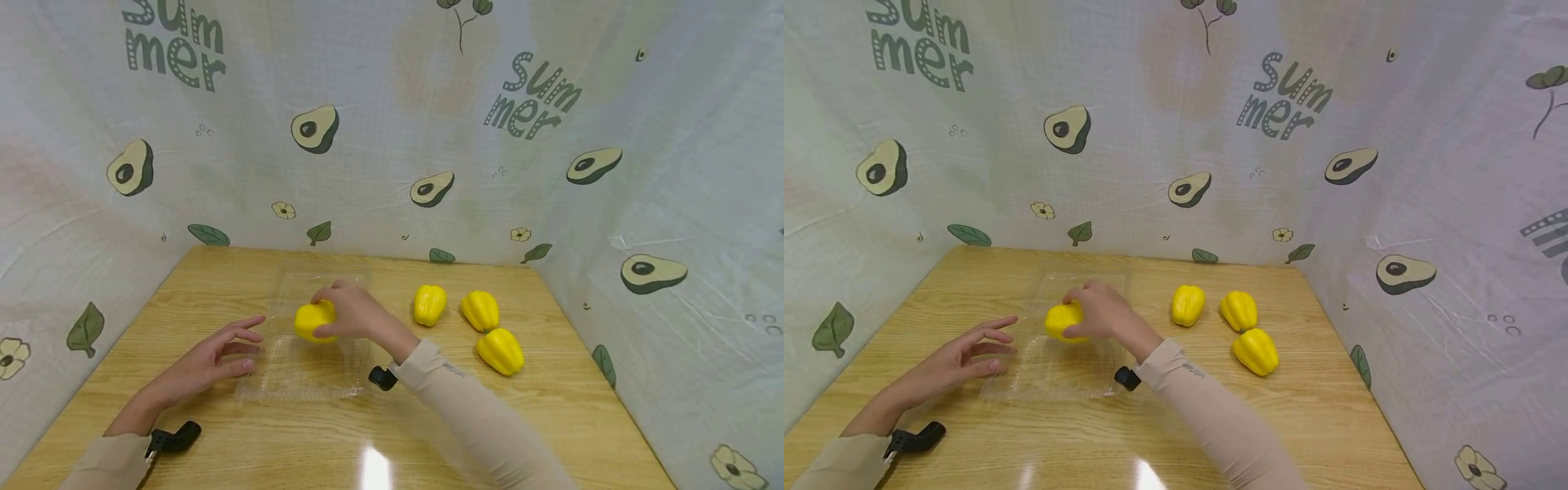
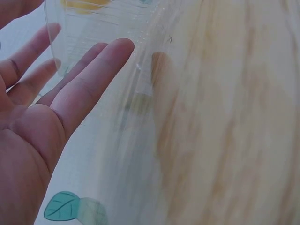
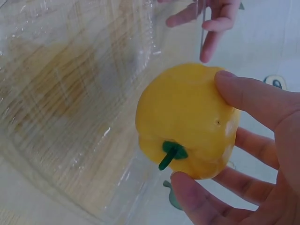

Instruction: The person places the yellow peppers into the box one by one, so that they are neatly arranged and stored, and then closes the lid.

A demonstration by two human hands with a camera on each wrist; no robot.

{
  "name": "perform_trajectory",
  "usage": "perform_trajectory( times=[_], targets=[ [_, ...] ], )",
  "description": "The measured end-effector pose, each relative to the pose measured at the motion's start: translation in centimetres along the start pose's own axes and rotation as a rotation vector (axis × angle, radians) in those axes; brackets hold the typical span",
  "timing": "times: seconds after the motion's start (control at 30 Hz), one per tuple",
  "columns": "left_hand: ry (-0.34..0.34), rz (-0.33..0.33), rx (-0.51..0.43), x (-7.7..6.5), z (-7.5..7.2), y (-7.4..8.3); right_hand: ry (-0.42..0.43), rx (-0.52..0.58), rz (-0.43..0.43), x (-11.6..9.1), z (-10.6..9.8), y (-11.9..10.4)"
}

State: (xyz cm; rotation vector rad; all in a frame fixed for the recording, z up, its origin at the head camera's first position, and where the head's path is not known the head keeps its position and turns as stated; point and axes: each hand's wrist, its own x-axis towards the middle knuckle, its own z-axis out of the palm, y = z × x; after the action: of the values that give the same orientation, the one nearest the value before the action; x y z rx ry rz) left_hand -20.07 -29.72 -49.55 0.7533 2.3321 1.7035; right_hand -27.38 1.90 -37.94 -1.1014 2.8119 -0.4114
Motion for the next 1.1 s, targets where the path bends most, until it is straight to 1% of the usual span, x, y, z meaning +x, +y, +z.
perform_trajectory(
  times=[0.17, 0.37, 0.73, 1.03, 1.1],
  targets=[
    [-0.013, 0.013, -0.006, 0.1, 0.0, 0.0, -0.003, -0.016, 0.003, 0.4, 0.4, -0.6],
    [-0.004, -0.012, -0.019, 0.1, 0.0, -0.1, -0.018, -0.03, 0.033, 1.0, 1.2, -1.4],
    [0.009, -0.038, 0.012, 0.1, 0.0, -0.2, -0.032, -0.042, 0.085, 2.2, 2.3, -2.6],
    [0.012, -0.024, 0.027, 0.1, -0.1, -0.3, -0.061, -0.057, 0.108, 2.9, 2.9, -3.4],
    [0.009, -0.012, 0.023, 0.1, -0.1, -0.3, -0.063, -0.066, 0.109, 3.0, 3.0, -3.5]
  ],
)
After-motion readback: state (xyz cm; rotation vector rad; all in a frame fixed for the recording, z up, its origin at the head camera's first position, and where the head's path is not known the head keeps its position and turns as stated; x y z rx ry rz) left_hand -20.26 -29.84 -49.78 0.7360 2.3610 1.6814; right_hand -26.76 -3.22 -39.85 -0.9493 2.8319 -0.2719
